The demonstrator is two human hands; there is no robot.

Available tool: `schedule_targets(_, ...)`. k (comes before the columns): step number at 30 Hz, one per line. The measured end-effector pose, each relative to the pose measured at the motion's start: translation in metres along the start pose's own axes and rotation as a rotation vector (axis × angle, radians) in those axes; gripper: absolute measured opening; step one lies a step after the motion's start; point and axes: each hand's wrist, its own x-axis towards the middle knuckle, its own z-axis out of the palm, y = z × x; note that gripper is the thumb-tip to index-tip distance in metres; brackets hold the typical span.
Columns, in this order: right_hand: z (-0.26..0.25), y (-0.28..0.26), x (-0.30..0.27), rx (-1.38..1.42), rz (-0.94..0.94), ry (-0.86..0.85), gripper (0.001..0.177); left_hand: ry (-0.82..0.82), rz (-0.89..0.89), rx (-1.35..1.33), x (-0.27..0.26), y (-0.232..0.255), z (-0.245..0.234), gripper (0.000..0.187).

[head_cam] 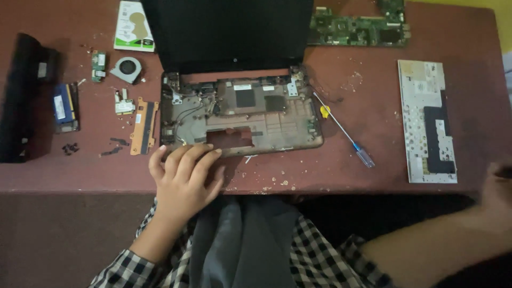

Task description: Disassembling and reassembling a laptop, including removing screws and the motherboard.

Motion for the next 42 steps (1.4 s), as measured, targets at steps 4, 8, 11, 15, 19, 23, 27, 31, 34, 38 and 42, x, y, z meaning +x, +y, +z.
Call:
schedule_targets(4, -0.049, -0.021, 0.015, -0.711, -0.251, -0.104, 0.025, -0.014, -0.004, 0.003, 0.0, 0.001, 0.0, 0.019)
schedule_targets(8, -0.074, -0.035, 0.015, -1.627, -0.554, -0.241, 0.035, -0.011, 0.009, 0.009, 0.0, 0.0, 0.0, 0.02)
schedule_targets(11, -0.079, -0.041, 0.015, -2.235, -0.751, -0.34, 0.044, -0.02, 0.008, 0.008, 0.0, 0.001, -0.001, 0.021)
schedule_targets(15, 0.099, 0.103, -0.116, -0.788, -0.435, 0.155, 0.032, -0.004, 0.008, 0.012, 0.001, 0.0, 0.0, 0.02)
schedule_targets(19, 0.074, 0.123, -0.136, -0.788, -0.375, 0.012, 0.034, -0.002, 0.01, 0.009, 0.0, 0.0, 0.002, 0.02)
schedule_targets(23, 0.047, 0.143, -0.157, -0.775, -0.405, 0.277, 0.041, -0.015, 0.007, 0.0, 0.002, 0.001, -0.001, 0.018)
schedule_targets(27, 0.066, 0.151, -0.178, -0.789, -0.327, 0.261, 0.026, -0.036, 0.007, -0.005, 0.001, 0.001, -0.001, 0.019)
schedule_targets(31, 0.06, 0.149, -0.17, -0.878, -0.293, 0.237, 0.029, -0.001, 0.019, 0.008, 0.002, -0.001, 0.003, 0.019)
schedule_targets(34, 0.056, 0.148, -0.164, -0.877, -0.295, 0.206, 0.028, -0.005, 0.015, 0.02, 0.001, 0.0, 0.001, 0.019)
schedule_targets(38, 0.059, 0.145, -0.159, -0.772, -0.343, 0.148, 0.027, -0.018, 0.012, 0.017, 0.001, 0.001, 0.0, 0.019)
schedule_targets(42, 0.065, 0.15, -0.158, -0.84, -0.333, 0.259, 0.029, -0.008, 0.014, 0.023, 0.0, 0.0, 0.002, 0.018)
